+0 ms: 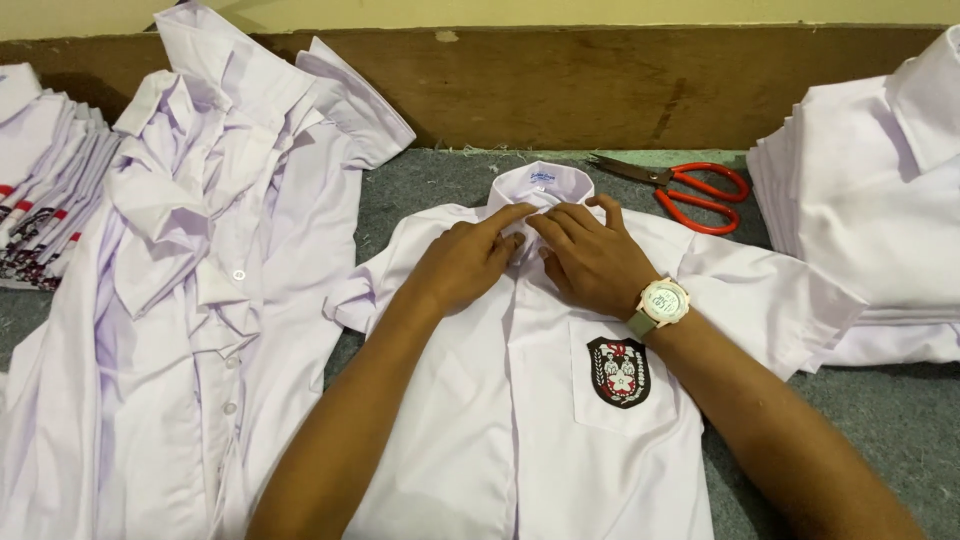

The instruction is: Inspecting a white shirt for loose threads, trimming them with scissors, and buttoning the collar.

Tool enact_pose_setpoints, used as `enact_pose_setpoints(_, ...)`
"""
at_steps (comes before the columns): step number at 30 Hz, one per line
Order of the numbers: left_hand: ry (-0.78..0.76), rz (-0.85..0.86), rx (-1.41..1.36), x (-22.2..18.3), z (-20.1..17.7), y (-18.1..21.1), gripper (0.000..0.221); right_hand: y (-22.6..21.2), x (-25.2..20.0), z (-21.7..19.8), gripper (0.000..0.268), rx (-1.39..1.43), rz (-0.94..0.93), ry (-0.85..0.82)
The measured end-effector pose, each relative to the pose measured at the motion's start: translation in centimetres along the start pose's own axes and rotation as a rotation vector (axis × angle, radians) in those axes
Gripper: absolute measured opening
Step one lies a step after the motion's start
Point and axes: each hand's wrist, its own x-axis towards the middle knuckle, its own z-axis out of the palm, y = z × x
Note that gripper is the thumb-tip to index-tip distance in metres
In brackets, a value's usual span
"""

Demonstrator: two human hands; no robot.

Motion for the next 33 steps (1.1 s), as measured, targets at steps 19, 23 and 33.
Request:
enact_pose_setpoints(19, 0.327, 0.305, 0.071, 1.1, 4.0, -2.4, 0.027, 0.7, -0.8, 0.9, 0.015, -0.004, 0.019, 0.106)
enact_pose_setpoints(23, 0.368, 0.333, 0.050, 0.9, 4.1, -2.1, 0.048, 1.1, -1.1, 1.5, 0.014, -0.026, 0.039, 0.096)
enact_pose_setpoints(33, 0.485, 0.274, 0.074, 1.2, 5.1, -3.4, 0.044, 0.5, -0.8, 0.7, 0.030, -0.204, 0.046, 0.111)
